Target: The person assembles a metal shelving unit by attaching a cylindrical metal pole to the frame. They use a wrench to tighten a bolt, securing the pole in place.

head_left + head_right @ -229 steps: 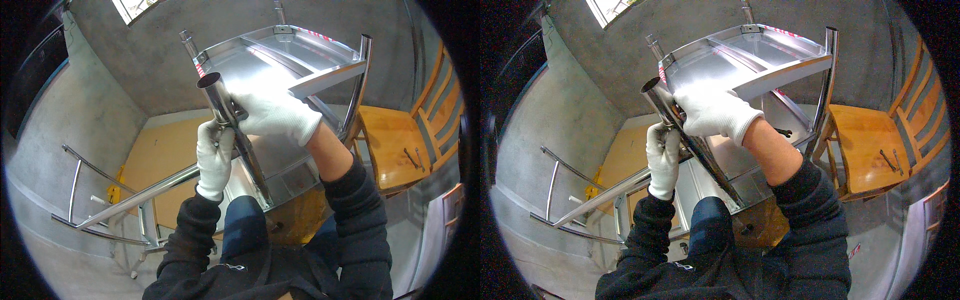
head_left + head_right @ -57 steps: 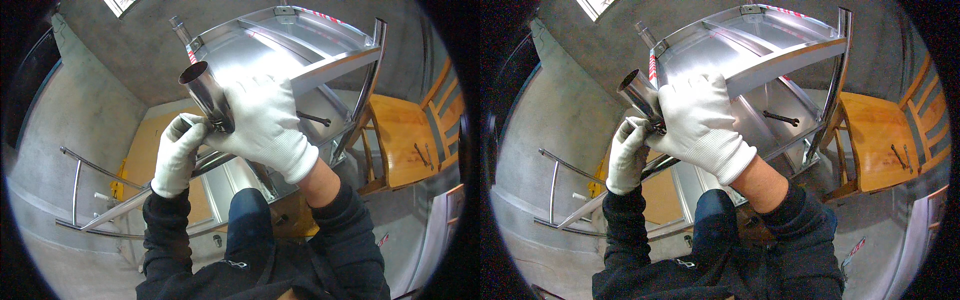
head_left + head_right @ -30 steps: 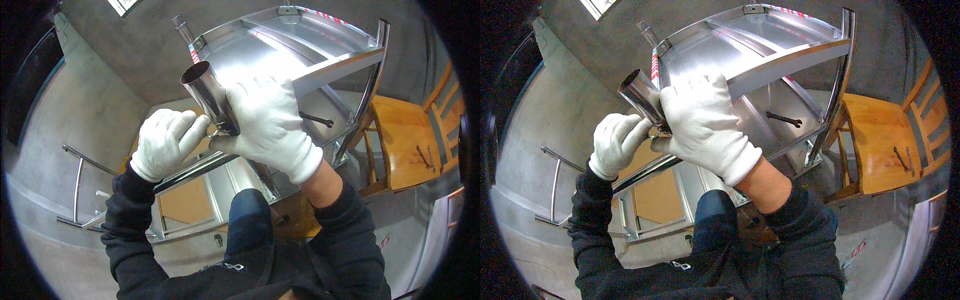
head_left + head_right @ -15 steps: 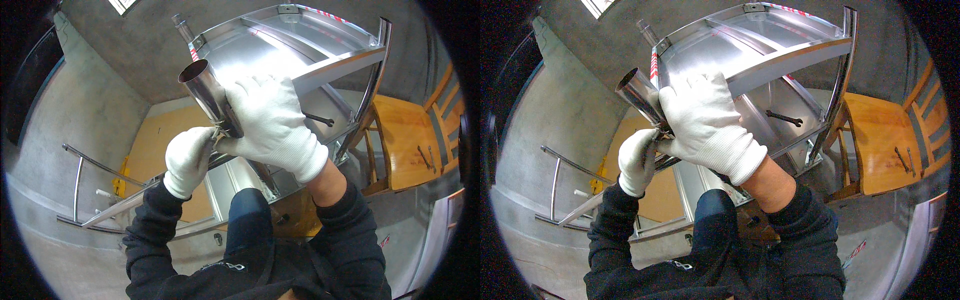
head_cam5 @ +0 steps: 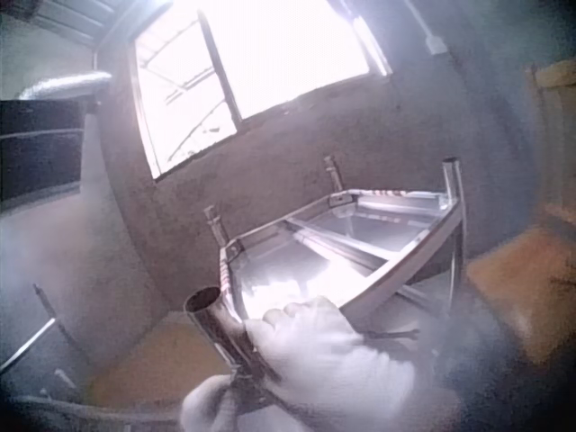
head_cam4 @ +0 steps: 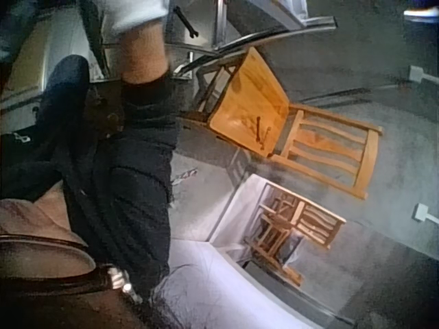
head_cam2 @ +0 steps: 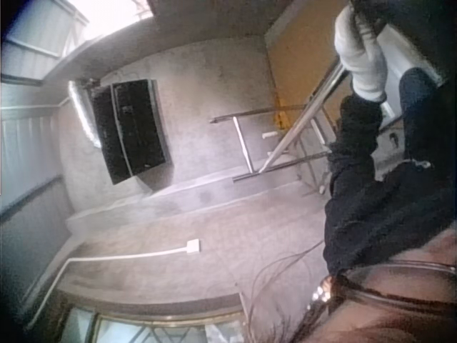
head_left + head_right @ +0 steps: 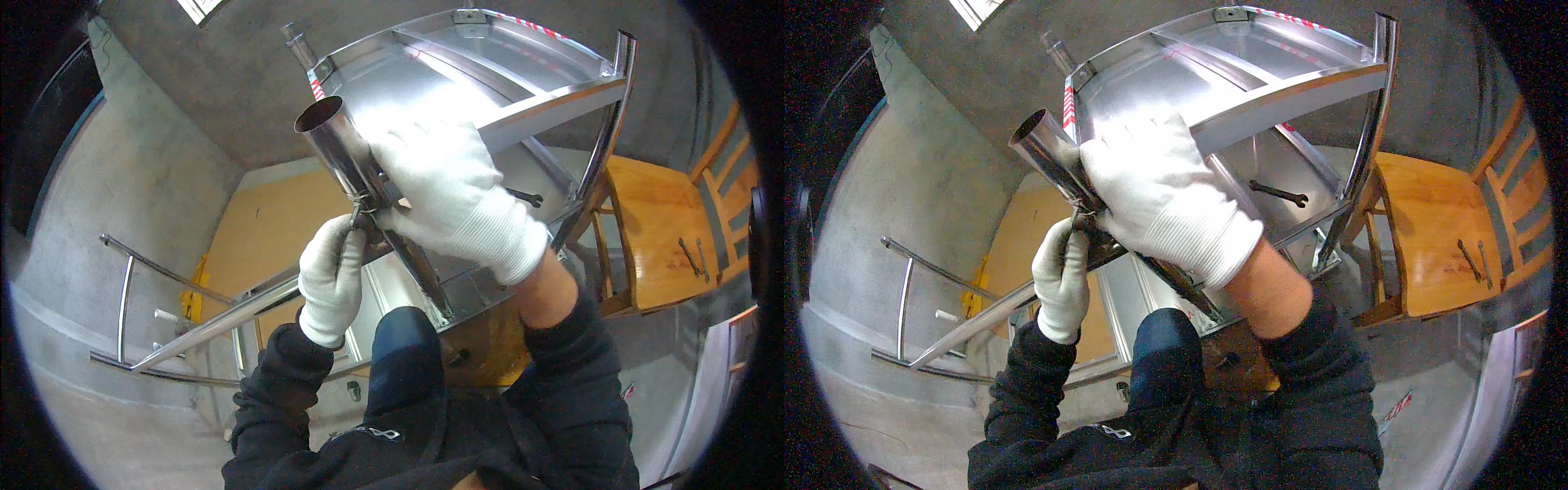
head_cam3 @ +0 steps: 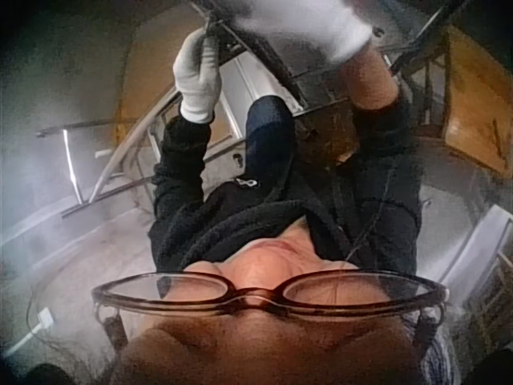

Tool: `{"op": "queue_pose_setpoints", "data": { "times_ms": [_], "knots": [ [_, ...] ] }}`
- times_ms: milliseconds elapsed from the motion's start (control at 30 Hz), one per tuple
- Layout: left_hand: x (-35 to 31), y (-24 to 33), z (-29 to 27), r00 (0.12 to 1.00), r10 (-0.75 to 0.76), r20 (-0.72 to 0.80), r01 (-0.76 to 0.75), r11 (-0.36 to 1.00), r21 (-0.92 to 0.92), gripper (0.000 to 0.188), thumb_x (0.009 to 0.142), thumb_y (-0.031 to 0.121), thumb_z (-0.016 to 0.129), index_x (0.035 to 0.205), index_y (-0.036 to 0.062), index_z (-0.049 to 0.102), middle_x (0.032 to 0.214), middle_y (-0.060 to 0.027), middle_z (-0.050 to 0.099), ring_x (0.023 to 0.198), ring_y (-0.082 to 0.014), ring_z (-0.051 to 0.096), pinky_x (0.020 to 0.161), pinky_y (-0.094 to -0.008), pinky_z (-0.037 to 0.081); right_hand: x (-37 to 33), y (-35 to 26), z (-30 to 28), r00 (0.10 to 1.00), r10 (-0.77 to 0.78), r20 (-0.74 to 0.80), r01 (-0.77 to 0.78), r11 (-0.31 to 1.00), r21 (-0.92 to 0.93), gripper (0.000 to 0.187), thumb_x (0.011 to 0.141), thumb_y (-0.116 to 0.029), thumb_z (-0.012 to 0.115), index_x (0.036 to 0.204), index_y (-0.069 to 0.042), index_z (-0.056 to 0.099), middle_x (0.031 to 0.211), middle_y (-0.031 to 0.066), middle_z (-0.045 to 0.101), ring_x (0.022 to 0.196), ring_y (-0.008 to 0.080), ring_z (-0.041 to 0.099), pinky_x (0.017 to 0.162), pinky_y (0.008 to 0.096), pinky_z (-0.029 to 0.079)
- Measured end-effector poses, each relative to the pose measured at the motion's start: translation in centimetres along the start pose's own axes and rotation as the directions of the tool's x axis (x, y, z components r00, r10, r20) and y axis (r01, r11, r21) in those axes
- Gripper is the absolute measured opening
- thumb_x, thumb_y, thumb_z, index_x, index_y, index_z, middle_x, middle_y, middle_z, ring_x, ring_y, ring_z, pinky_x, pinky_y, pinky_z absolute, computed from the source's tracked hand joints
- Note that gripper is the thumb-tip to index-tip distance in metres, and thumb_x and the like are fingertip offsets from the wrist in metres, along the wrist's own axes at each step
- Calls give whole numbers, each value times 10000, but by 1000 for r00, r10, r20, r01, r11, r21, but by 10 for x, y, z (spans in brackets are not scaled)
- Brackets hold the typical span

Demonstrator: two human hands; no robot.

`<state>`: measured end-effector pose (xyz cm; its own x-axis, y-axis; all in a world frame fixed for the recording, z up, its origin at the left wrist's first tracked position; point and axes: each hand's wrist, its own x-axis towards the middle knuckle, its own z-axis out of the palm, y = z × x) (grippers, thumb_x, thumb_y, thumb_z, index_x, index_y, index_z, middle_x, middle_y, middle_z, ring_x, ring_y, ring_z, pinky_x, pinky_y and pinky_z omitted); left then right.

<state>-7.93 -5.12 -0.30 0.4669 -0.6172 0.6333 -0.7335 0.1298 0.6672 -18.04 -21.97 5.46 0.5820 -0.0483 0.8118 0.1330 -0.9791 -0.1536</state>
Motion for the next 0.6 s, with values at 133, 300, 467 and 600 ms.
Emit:
{"op": "queue_pose_setpoints", "data": {
  "times_ms": [133,300,467,600],
  "knots": [
    [2,0,-4,1000,-2,-14,2,1000,0,135,973,71,565,1037,-36,617,917,-119,647,846,-207,647,769,-305,513,33,28,-29,912,-89,400,-34,956,291,286,774,-237,667,931,1,695,777,176,675,716,305,662,693,392,521],
    [6,1,2,994,104,-36,-101,991,92,108,945,53,593,1011,-26,626,901,-131,613,800,-229,634,728,-315,509,78,61,-37,616,-35,787,-373,867,330,386,858,-219,609,1129,49,669,909,95,706,754,152,629,708,281,505],
    [7,1,-7,994,113,8,-113,981,155,113,939,54,603,1017,-24,630,880,-122,609,781,-222,629,711,-312,509,86,64,-15,519,-90,850,-448,818,361,333,852,-185,647,1102,33,679,877,54,692,726,118,596,668,266,477],
    [5,2,-7,1000,-8,1,8,1000,-16,127,937,40,618,1046,-24,624,891,-96,629,800,-167,634,728,-284,514,86,69,-14,507,-106,856,-445,818,365,324,849,-185,688,1096,23,682,844,42,688,724,115,594,652,262,474]
  ]
}}
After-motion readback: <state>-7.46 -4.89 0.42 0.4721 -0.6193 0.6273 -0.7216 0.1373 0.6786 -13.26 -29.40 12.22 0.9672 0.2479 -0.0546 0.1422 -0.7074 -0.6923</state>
